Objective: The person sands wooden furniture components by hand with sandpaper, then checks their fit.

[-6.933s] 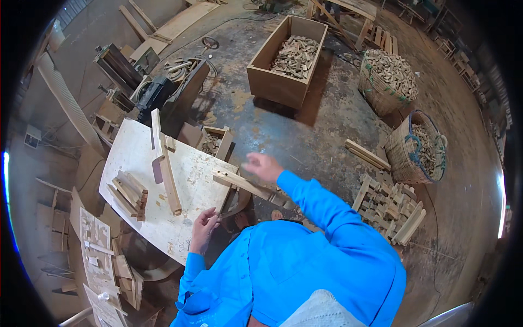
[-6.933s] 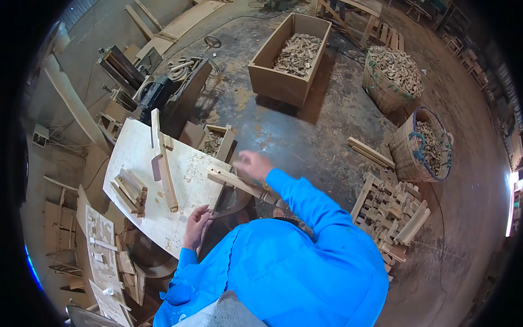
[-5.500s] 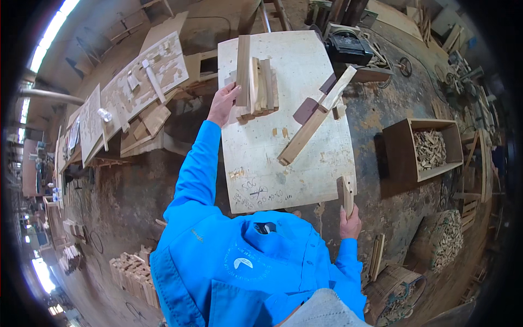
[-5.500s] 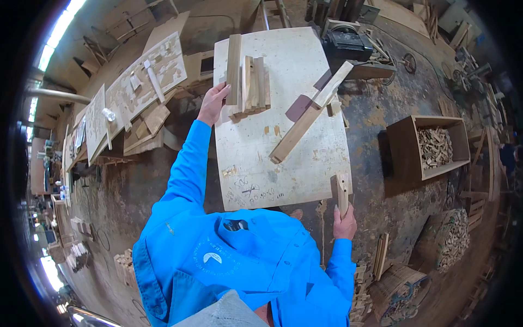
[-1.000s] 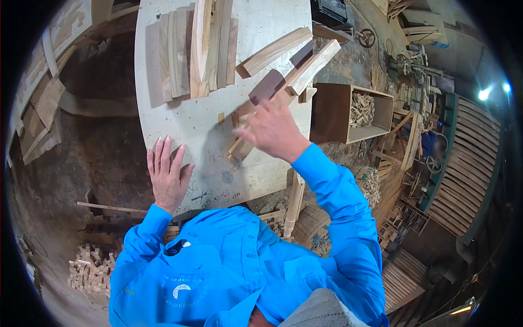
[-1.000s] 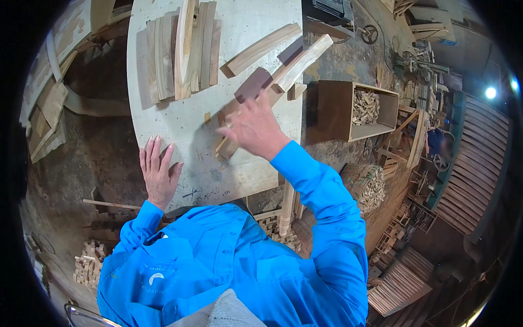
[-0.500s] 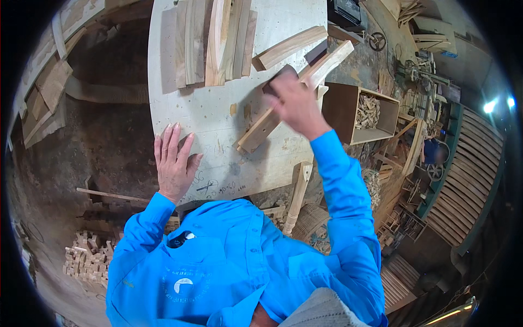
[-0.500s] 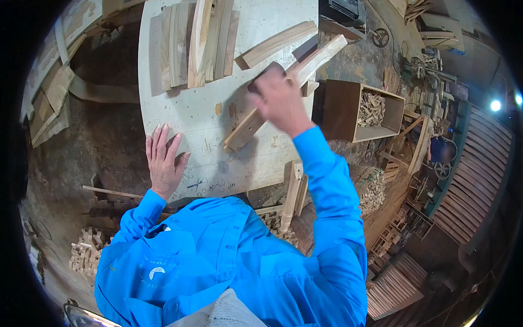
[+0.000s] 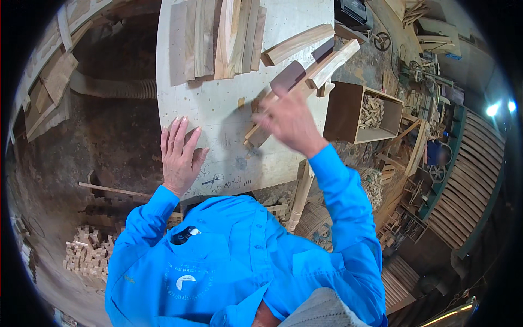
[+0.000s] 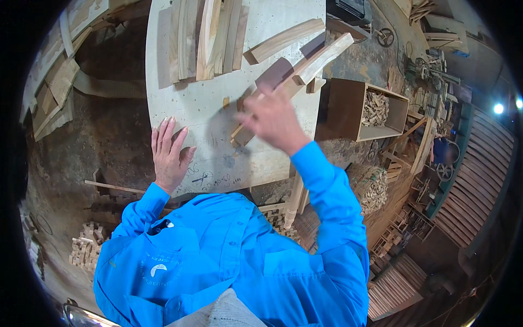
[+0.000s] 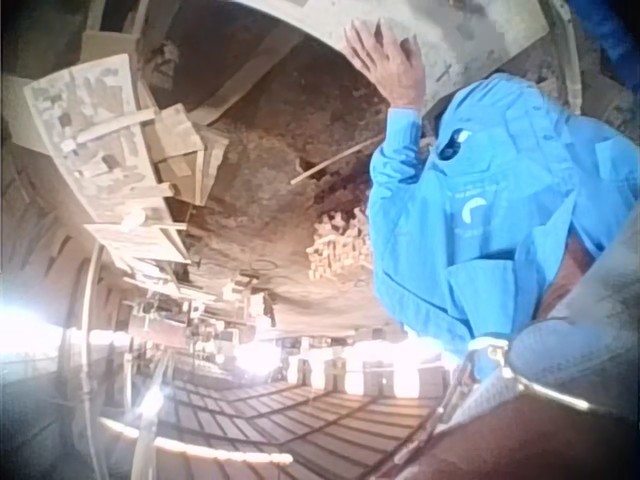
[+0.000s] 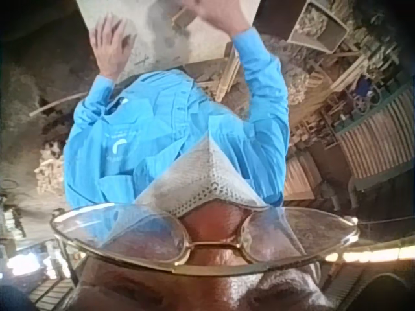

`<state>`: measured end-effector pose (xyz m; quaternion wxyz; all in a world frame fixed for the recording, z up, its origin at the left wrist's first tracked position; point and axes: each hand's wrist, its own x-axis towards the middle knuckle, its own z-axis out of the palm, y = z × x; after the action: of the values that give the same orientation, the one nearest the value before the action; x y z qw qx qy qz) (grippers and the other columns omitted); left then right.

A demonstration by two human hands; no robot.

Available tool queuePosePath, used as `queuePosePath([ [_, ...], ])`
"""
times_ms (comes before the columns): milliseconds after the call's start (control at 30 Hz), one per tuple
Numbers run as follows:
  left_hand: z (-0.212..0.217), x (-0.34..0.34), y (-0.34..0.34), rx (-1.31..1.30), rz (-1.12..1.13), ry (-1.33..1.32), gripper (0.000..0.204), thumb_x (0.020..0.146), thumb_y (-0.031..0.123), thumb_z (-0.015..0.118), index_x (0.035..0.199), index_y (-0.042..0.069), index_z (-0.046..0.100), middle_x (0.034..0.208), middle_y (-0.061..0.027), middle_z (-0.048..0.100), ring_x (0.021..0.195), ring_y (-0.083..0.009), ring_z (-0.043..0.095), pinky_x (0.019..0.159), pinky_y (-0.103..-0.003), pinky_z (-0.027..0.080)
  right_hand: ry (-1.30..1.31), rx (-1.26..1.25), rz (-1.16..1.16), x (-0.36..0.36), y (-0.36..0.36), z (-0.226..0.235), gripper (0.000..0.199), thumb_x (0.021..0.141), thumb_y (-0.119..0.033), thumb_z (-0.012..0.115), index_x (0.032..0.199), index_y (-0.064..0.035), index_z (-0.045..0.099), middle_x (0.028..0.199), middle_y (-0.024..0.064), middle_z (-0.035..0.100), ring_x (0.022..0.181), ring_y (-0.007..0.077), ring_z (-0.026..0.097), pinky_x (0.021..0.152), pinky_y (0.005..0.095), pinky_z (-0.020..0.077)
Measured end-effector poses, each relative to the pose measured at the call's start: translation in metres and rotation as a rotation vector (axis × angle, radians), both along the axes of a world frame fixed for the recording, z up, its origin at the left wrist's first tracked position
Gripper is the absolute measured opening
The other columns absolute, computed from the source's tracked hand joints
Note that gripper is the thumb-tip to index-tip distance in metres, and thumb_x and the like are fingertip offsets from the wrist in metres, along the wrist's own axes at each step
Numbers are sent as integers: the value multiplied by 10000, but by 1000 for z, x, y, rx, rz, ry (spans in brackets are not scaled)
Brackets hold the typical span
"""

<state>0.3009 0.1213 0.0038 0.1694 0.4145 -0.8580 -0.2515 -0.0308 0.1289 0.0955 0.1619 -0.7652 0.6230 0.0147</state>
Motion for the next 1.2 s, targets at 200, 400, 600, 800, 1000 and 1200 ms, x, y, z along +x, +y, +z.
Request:
queuePosePath([
  [200, 2, 0, 0, -18, -8, 9, 510, 1006, 359, 699, 1464, 158, 601, 1647, -151, 415, 1565, -356, 324, 1299, -555, 202, 136, -173, -92, -30, -11, 2, 286, 959, -357, 668, 968, -84, 752, 1021, 136, 700, 1206, 337, 604, 1070, 560, 429],
  [400, 0, 0, -1, -4, -17, 18, 500, 1004, 354, 702, 1454, 160, 605, 1644, -146, 419, 1563, -347, 331, 1300, -553, 204, 644, -178, -13, -94, -45, -15, 212, 937, -194, 585, 941, -85, 767, 1027, 107, 719, 1179, 335, 627, 1058, 600, 421],
  [600, 2, 1, -2, -16, 5, 34, 510, 991, 334, 720, 1455, 160, 599, 1640, -146, 421, 1557, -350, 341, 1298, -546, 216, 770, 53, 102, -60, -40, -17, 239, 950, -195, 562, 931, -77, 769, 1024, 120, 731, 1126, 347, 638, 1052, 580, 415],
  [800, 4, 1, -3, -4, 4, 56, 508, 967, 295, 744, 1434, 149, 608, 1634, -146, 427, 1548, -341, 358, 1296, -539, 227, 617, 9, 201, -5, -6, -8, 196, 922, -176, 564, 900, -68, 726, 923, 122, 672, 980, 317, 633, 1033, 580, 415],
  [1000, 2, 9, -3, -21, 11, 119, 491, 966, 244, 750, 1418, 105, 619, 1595, -161, 478, 1510, -357, 420, 1269, -528, 295, -360, 373, 126, 71, 29, 7, 217, 902, -175, 693, 1082, -58, 720, 1118, 150, 706, 1083, 339, 662, 1005, 498, 500],
  [1200, -3, 32, -28, -7, 142, 315, 526, 967, 222, 750, 1440, 57, 590, 1576, -217, 472, 1485, -426, 428, 1238, -536, 354, -432, -34, -161, 69, 55, 4, 328, 897, -118, 749, 1214, -50, 702, 1202, 157, 709, 1140, 361, 670, 1009, 454, 527],
])
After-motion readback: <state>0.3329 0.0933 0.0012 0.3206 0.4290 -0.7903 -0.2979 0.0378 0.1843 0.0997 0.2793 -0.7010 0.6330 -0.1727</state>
